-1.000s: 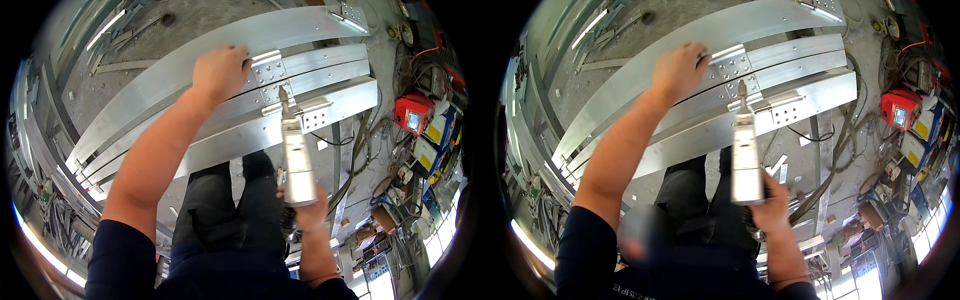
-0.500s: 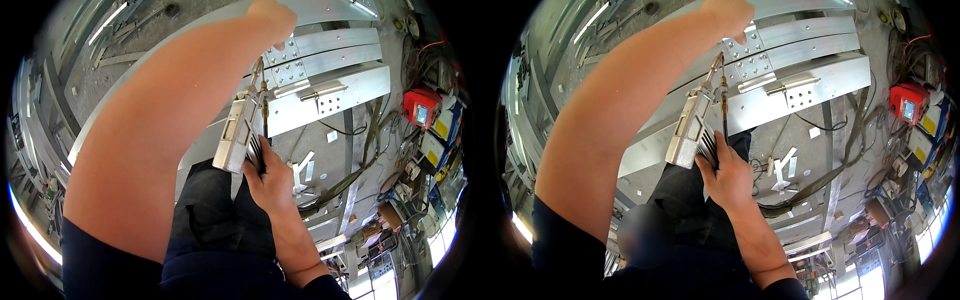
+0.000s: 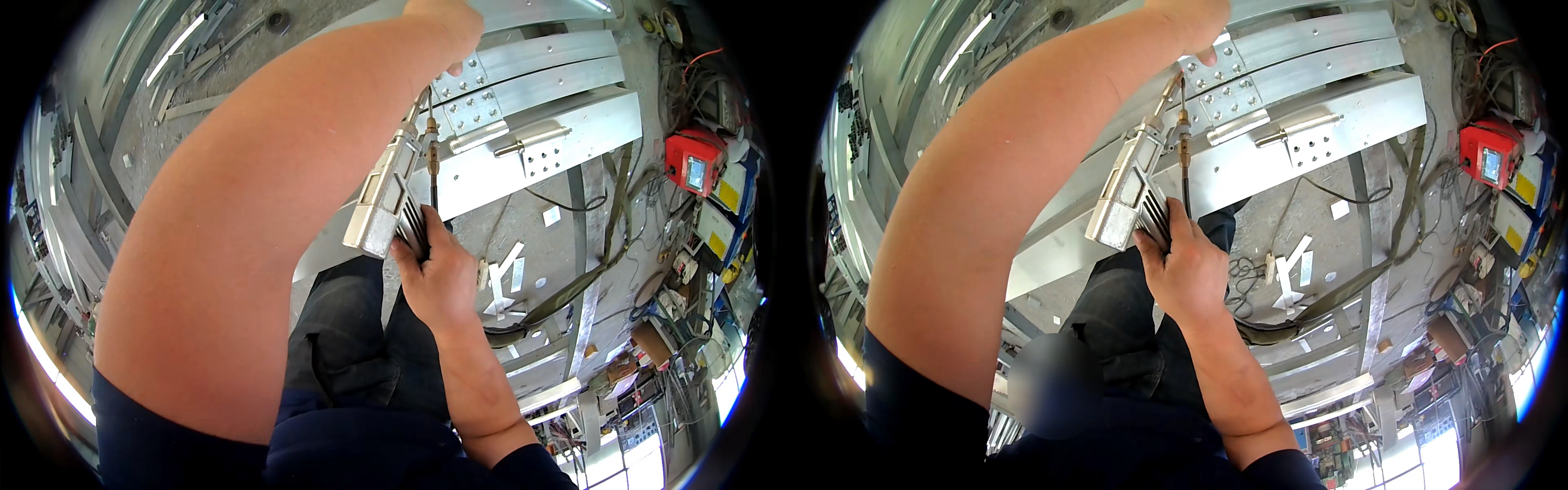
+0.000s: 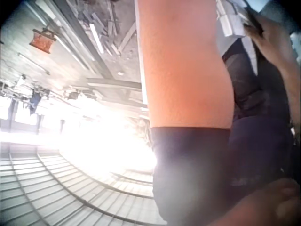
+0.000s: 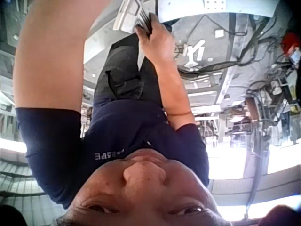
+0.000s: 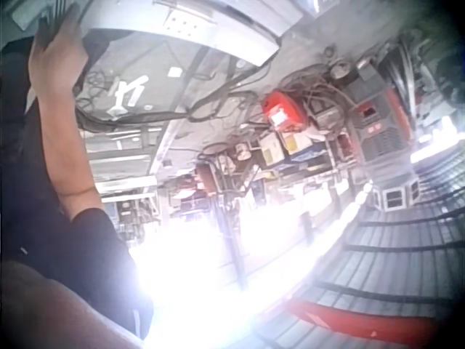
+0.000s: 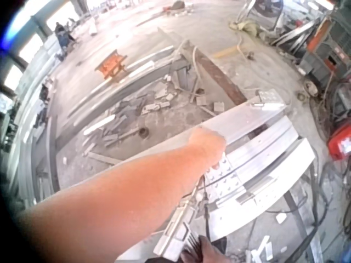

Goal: The person aligns metal brackets onto a long metal frame and uses a rivet gun to fasten them in place. They repeatedly position brackets, fire the rivet gun, and adjust the frame components within a workshop setting.

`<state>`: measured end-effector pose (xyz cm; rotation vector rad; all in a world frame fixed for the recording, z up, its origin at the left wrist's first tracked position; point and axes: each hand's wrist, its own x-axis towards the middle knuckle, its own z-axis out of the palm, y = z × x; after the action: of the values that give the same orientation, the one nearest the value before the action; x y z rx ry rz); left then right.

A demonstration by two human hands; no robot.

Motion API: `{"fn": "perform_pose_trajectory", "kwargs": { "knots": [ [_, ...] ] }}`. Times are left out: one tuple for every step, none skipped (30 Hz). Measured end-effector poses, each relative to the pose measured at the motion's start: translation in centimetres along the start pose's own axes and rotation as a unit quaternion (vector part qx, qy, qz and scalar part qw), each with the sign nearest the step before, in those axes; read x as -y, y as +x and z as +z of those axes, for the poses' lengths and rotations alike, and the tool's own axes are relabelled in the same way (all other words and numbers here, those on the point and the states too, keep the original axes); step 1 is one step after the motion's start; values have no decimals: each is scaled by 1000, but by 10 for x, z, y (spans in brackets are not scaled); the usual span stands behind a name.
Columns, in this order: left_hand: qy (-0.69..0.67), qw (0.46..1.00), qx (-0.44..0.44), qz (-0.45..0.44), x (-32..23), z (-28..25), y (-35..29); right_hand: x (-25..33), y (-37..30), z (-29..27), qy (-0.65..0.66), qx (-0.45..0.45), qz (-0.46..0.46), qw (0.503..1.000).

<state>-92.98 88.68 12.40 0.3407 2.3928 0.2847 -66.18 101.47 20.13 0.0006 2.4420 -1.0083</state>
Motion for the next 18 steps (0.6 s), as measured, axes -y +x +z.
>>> {"fn": "perform_pose_trajectory", "kwargs": {
  "knots": [
    [12, 1000, -14, 0, 1, -7, -2, 0, -1, 0, -5, -1, 6, 1000],
    [25, 999, -27, 0, 6, -16, -4, -2, -1, 0, -11, -1, 11, 1000],
    [37, 999, -40, -5, 16, -21, -13, -2, -1, 1, -6, -10, -3, 1000],
    [-95, 972, -205, -65, 54, 18, -11, 5, -1, 5, 10, -10, -30, 999],
    [-223, 899, -362, -107, 92, 60, -2, 4, -2, 9, 23, -3, -31, 999],
    [-243, 907, -342, 33, 116, 49, -10, -1, -1, 7, 20, -2, -16, 1000],
    [-254, 898, -320, 166, 145, 20, -28, -2, -1, 5, 21, 2, -9, 1000],
    [-229, 953, -200, -15, 131, 0, -44, -10, -1, 1, 7, -5, 13, 1000],
    [-163, 952, -227, -127, 140, 7, -76, -7, -2, 0, 5, 1, 14, 1000],
    [-105, 936, -236, -240, 148, 15, -108, -4, -2, -1, 2, 8, 15, 1000],
    [-30, 884, -386, -262, 172, 59, -132, 1, -3, 1, 22, 7, -1, 1000],
    [-19, 891, -354, -285, 186, 87, -151, 1, -3, 0, 22, 8, 2, 1000],
    [-7, 895, -321, -309, 197, 112, -170, 2, -4, -1, 22, 10, 5, 1000],
    [9, 901, -319, -293, 207, 138, -185, 2, -5, 0, 23, 13, 7, 1000],
    [-9, 907, -293, -303, 199, 156, -193, 0, -6, 0, 19, 3, 9, 1000],
    [-7, 906, -300, -299, 192, 172, -199, -2, -6, 0, 19, 0, 9, 1000],
    [-6, 905, -306, -296, 186, 186, -202, -2, -7, 0, 20, -3, 9, 1000],
    [-2, 903, -313, -295, 182, 193, -205, -1, -7, 0, 21, -4, 8, 1000]
  ]
}}
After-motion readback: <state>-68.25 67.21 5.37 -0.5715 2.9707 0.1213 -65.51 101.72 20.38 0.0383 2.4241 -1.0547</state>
